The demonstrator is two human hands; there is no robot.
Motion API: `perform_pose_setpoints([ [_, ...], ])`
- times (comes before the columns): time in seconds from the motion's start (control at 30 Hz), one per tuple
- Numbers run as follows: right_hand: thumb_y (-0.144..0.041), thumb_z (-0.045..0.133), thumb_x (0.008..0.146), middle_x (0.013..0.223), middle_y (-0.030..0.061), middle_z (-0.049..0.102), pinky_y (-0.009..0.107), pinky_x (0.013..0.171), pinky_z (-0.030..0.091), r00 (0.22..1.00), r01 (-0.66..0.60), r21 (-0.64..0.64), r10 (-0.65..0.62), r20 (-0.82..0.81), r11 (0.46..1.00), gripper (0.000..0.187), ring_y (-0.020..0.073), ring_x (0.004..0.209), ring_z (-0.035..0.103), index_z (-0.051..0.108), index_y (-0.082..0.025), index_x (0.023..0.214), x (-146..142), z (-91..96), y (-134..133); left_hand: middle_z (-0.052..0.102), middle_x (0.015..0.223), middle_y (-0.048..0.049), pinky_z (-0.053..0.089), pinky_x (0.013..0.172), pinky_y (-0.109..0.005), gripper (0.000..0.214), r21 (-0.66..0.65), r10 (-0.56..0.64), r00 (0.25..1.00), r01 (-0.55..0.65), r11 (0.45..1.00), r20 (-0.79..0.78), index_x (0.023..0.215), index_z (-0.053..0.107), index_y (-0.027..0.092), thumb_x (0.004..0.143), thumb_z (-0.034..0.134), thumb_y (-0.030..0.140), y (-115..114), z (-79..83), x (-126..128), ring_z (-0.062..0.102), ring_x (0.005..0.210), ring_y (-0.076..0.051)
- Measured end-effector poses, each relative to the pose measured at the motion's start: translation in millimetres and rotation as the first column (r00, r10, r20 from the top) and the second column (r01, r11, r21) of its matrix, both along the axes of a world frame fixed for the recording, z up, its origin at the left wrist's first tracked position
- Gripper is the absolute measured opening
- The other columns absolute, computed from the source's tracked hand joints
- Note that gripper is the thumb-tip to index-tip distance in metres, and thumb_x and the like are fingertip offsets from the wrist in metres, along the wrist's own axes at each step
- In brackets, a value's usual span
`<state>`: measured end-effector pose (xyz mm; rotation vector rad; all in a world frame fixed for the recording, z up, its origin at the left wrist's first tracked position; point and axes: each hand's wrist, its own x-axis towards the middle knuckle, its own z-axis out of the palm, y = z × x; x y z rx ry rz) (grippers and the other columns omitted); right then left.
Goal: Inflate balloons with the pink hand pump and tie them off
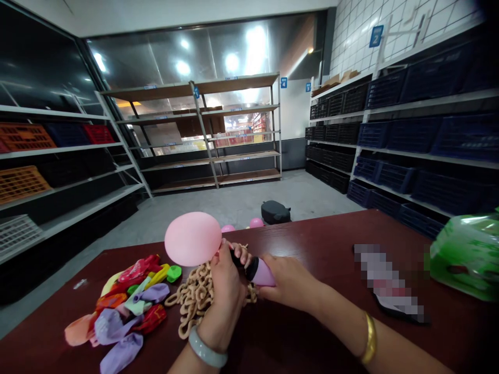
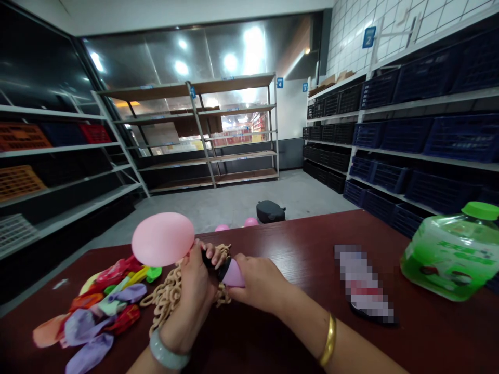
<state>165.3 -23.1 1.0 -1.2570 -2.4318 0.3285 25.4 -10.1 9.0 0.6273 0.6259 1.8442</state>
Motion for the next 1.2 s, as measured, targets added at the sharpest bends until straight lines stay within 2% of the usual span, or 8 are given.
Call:
perform_pose_setpoints([
  [0.17, -0.055, 0.065, 0.075, 0.102, 0.0043, 0.069, 0.030, 0.066, 0.038, 0.998, -0.004, 0.006, 0.004, -0.055, 1.000, 0.047, 0.0273, 0.090, 0.065, 0.053, -0.023, 0.107, -4, -0.1, -1, 0.038, 0.050, 0.0063, 0.027, 0.037, -0.022, 0.024, 0.033, 0.035, 0.999, -0.034, 0.999, -0.022, 0.065, 0.041, 0.019, 0.080, 0.059, 0.026, 3, 12.3, -15, 0.036, 0.038, -0.008],
  [0.37, -0.052, 0.066, 0.076, 0.099, 0.0020, 0.070, 0.030, 0.066, 0.037, 0.999, -0.046, 0.034, 0.047, -0.017, 0.998, 0.039, 0.0256, 0.089, 0.065, 0.056, -0.025, 0.102, 9, 8.2, 5, 0.036, 0.050, 0.0068, 0.026, 0.038, -0.020, 0.018, 0.089, 0.141, 0.989, -0.144, 0.986, 0.043, 0.066, 0.041, 0.019, 0.076, 0.056, 0.017, 10, 34.2, -72, 0.034, 0.039, -0.007],
  [0.43, -0.050, 0.068, 0.074, 0.099, 0.0012, 0.070, 0.029, 0.066, 0.036, 0.997, -0.075, 0.014, 0.075, 0.003, 0.997, 0.040, 0.0252, 0.088, 0.065, 0.057, -0.026, 0.103, 19, 12.0, 11, 0.036, 0.049, 0.0071, 0.026, 0.039, -0.020, 0.017, 0.110, 0.186, 0.980, -0.192, 0.975, 0.064, 0.066, 0.041, 0.019, 0.075, 0.055, 0.016, 13, 37.3, -86, 0.033, 0.039, -0.007],
  [0.53, -0.050, 0.070, 0.071, 0.097, 0.0000, 0.071, 0.028, 0.065, 0.035, 0.994, -0.103, -0.018, 0.104, 0.032, 0.994, 0.042, 0.0244, 0.086, 0.065, 0.058, -0.028, 0.105, 32, 17.0, 18, 0.036, 0.049, 0.0073, 0.026, 0.039, -0.020, 0.017, 0.106, 0.207, 0.974, -0.216, 0.971, 0.089, 0.066, 0.041, 0.019, 0.076, 0.055, 0.017, 16, 34.8, -92, 0.033, 0.039, -0.007],
  [0.7, -0.052, 0.067, 0.073, 0.092, 0.0011, 0.070, 0.028, 0.060, 0.031, 0.991, -0.092, 0.003, 0.091, 0.100, 0.996, 0.039, 0.0239, 0.079, 0.065, 0.059, -0.026, 0.101, 43, 18.1, 22, 0.038, 0.051, 0.0069, 0.028, 0.041, -0.020, 0.017, 0.074, 0.184, 0.975, -0.193, 0.978, 0.122, 0.066, 0.041, 0.019, 0.075, 0.055, 0.016, 23, 19.0, -80, 0.035, 0.041, -0.007],
  [0.87, -0.056, 0.065, 0.074, 0.091, 0.0040, 0.070, 0.029, 0.059, 0.030, 0.987, -0.066, 0.018, 0.063, 0.148, 0.998, 0.042, 0.0250, 0.078, 0.064, 0.058, -0.023, 0.100, 36, 10.5, 20, 0.038, 0.051, 0.0068, 0.028, 0.041, -0.021, 0.017, 0.042, 0.178, 0.978, -0.184, 0.982, 0.109, 0.067, 0.041, 0.019, 0.076, 0.056, 0.019, 21, 8.1, -54, 0.035, 0.041, -0.007],
  [1.07, -0.058, 0.061, 0.078, 0.094, 0.0046, 0.069, 0.028, 0.061, 0.032, 0.995, -0.092, -0.032, 0.093, 0.038, 0.995, 0.042, 0.0246, 0.082, 0.064, 0.055, -0.022, 0.098, 21, 1.4, 13, 0.039, 0.053, 0.0065, 0.028, 0.040, -0.022, 0.026, 0.008, 0.097, 0.994, -0.098, 0.995, 0.051, 0.068, 0.039, 0.020, 0.080, 0.061, 0.028, 10, -6.0, -9, 0.037, 0.040, -0.008],
  [1.2, -0.058, 0.063, 0.077, 0.098, 0.0051, 0.069, 0.027, 0.061, 0.032, 0.995, -0.100, -0.070, 0.098, -0.031, 0.993, 0.045, 0.0234, 0.082, 0.064, 0.054, -0.021, 0.102, 14, 0.6, 9, 0.039, 0.052, 0.0060, 0.029, 0.040, -0.023, 0.028, -0.021, 0.038, 0.999, -0.037, 0.999, 0.027, 0.067, 0.041, 0.020, 0.081, 0.061, 0.033, 3, -9.4, 7, 0.037, 0.040, -0.008],
])
